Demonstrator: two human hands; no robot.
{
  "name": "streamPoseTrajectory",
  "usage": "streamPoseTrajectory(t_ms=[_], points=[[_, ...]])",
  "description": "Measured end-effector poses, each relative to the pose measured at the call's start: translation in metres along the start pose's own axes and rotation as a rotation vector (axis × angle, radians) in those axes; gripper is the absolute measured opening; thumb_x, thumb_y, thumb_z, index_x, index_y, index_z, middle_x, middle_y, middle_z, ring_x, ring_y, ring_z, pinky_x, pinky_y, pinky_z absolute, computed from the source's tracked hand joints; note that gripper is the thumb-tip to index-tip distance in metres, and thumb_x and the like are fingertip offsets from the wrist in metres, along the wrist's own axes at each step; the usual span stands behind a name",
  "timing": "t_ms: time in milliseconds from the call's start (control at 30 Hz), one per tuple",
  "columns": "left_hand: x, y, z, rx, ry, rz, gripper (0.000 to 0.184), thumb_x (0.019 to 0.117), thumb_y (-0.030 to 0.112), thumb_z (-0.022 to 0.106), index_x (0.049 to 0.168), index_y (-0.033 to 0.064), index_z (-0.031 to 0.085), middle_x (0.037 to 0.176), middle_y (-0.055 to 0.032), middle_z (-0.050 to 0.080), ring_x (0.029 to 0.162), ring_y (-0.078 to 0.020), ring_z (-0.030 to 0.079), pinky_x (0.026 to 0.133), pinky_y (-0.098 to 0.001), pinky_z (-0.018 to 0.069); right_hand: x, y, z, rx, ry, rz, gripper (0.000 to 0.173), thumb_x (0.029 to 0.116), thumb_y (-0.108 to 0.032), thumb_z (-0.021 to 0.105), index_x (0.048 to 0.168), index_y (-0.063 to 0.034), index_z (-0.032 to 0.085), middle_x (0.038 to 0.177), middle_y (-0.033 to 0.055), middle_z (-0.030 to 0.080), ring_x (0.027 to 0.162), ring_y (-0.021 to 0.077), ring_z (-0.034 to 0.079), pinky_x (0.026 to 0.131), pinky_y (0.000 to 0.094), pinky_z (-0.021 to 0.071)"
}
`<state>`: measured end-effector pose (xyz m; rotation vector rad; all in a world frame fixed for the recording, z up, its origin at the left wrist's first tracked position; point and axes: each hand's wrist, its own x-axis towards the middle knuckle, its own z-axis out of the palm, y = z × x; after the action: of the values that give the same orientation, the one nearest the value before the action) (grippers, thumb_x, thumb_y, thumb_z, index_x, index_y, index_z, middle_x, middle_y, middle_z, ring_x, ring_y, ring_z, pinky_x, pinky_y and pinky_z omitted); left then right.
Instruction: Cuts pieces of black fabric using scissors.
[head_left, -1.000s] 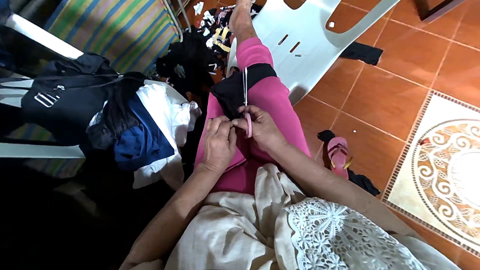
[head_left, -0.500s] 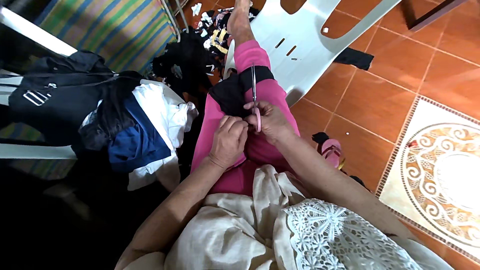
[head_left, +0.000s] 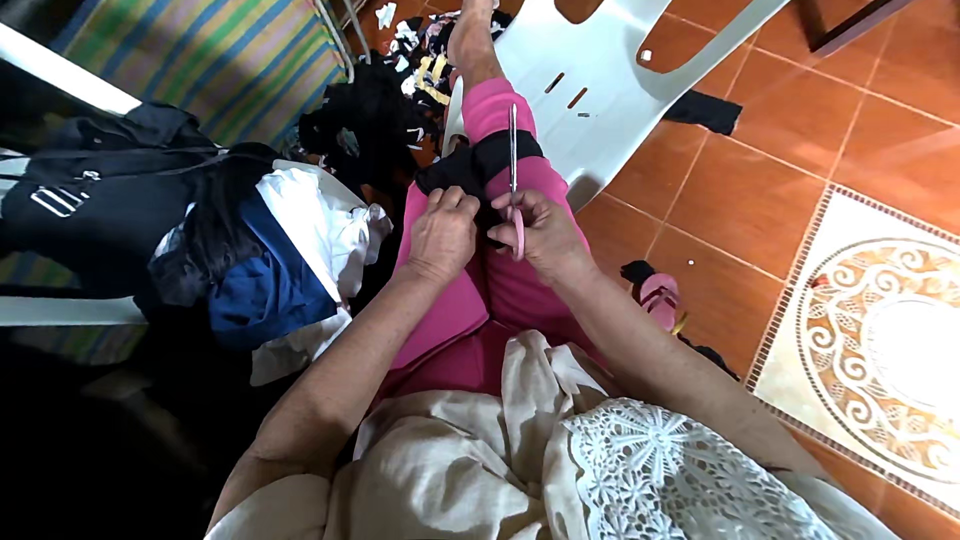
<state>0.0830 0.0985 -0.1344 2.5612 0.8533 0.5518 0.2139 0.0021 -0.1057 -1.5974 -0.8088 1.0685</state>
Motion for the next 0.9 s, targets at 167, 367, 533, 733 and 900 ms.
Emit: streamPoseTrajectory(t_ms=[167, 367, 533, 733, 900], points=[[0.019, -0.016, -0.001, 0.122, 0.023, -0.109, 0.025, 0.0928, -0.007, 0.055, 0.109, -0.0018, 0.073, 0.111, -0.0218, 0.070, 0.114, -0.0429, 0.064, 0.089, -0.0544, 0.0555, 0.001, 0.002, 0.002, 0.006, 0.000, 0.008, 0.035, 0.0850, 0.005, 0.071, 0.118, -0.0039, 0.061, 0.082, 0.0047, 0.063, 0.058, 0.0089, 0.059, 0.053, 0.0241, 0.0529], [0.038, -0.033, -0.016, 0.140, -0.032, -0.238, 0.029, 0.0943, -0.008, 0.054, 0.114, -0.0009, 0.074, 0.117, -0.0206, 0.070, 0.121, -0.0416, 0.061, 0.098, -0.0534, 0.0511, 0.002, -0.002, -0.001, -0.136, 0.045, -0.014, 0.037, 0.0854, 0.002, 0.073, 0.121, -0.0030, 0.062, 0.084, 0.0070, 0.065, 0.057, 0.0094, 0.057, 0.052, 0.0246, 0.0507], [0.051, -0.049, -0.033, 0.142, -0.038, -0.316, 0.030, 0.0951, -0.007, 0.052, 0.116, -0.0027, 0.072, 0.120, -0.0220, 0.069, 0.126, -0.0418, 0.058, 0.105, -0.0535, 0.0476, 0.006, -0.002, -0.005, -0.159, 0.051, -0.023, 0.035, 0.0860, 0.002, 0.073, 0.119, -0.0034, 0.062, 0.083, 0.0065, 0.065, 0.054, 0.0083, 0.055, 0.049, 0.0233, 0.0487], [0.067, -0.060, -0.058, 0.027, -0.088, -0.494, 0.030, 0.0974, -0.003, 0.052, 0.121, -0.0012, 0.070, 0.129, -0.0221, 0.066, 0.129, -0.0369, 0.058, 0.111, -0.0520, 0.0429, 0.011, -0.007, -0.004, -0.200, 0.060, -0.036, 0.034, 0.0869, 0.001, 0.073, 0.119, -0.0040, 0.063, 0.087, 0.0079, 0.065, 0.054, 0.0091, 0.053, 0.049, 0.0243, 0.0460], [0.072, -0.074, -0.064, -0.310, -0.018, -0.678, 0.028, 0.1008, -0.001, 0.050, 0.123, 0.0016, 0.067, 0.129, -0.0197, 0.064, 0.106, -0.0292, 0.070, 0.091, -0.0470, 0.0587, 0.025, -0.006, -0.003, -0.221, 0.093, -0.013, 0.035, 0.0861, 0.001, 0.072, 0.119, -0.0027, 0.063, 0.091, 0.0091, 0.065, 0.061, 0.0113, 0.058, 0.056, 0.0275, 0.0503]])
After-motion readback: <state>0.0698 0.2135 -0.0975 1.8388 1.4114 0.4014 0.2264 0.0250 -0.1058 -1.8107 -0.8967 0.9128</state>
